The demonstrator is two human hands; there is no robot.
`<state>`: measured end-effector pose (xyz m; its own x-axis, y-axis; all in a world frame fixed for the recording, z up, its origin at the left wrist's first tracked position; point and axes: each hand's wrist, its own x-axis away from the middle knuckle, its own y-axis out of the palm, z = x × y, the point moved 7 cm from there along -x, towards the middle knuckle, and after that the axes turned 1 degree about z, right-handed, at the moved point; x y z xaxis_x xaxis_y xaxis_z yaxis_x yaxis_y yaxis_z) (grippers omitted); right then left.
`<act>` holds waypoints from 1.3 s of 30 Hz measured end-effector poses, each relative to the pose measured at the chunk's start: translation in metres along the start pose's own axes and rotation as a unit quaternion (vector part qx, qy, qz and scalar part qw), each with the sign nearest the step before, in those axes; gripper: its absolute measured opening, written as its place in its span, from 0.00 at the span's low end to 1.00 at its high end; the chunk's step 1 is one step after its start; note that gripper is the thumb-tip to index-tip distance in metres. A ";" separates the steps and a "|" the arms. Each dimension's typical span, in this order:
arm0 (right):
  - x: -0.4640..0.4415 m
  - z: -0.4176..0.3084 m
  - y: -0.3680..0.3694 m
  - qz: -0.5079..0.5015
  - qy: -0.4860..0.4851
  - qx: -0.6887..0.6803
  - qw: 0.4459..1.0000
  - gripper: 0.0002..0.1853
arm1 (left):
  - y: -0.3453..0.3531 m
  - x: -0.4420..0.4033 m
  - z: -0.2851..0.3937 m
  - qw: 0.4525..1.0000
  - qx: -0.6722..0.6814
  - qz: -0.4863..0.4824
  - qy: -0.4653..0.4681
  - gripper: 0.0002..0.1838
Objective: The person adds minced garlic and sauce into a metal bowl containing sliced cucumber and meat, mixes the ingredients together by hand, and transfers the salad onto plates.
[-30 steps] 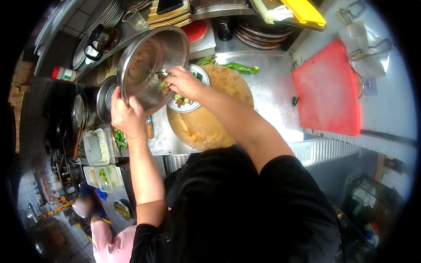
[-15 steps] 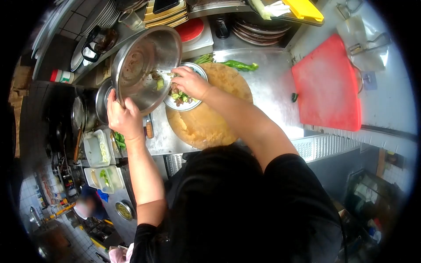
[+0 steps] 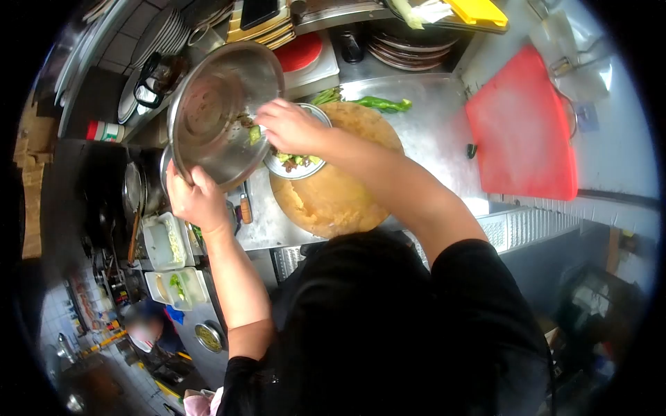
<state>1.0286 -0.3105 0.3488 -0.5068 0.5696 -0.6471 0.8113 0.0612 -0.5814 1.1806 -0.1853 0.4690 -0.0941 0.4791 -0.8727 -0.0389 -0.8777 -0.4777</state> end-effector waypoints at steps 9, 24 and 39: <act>-0.106 -0.050 -0.033 0.160 -0.097 0.049 0.981 0.17 | -0.011 -0.012 0.002 1.000 0.020 -0.002 -0.021 0.12; -0.067 0.007 0.027 -0.166 -0.062 0.048 0.983 0.14 | -0.011 -0.018 0.028 0.997 0.030 0.021 0.068 0.02; 0.003 0.003 0.021 -0.284 -0.028 0.029 0.958 0.19 | 0.004 -0.004 0.031 0.993 0.010 0.008 0.121 0.12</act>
<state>1.0432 -0.3101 0.3330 -0.8779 0.4135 -0.2414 0.3823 0.3017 -0.8734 1.1501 -0.1909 0.4741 0.1476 0.4514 -0.8800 -0.0599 -0.8841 -0.4635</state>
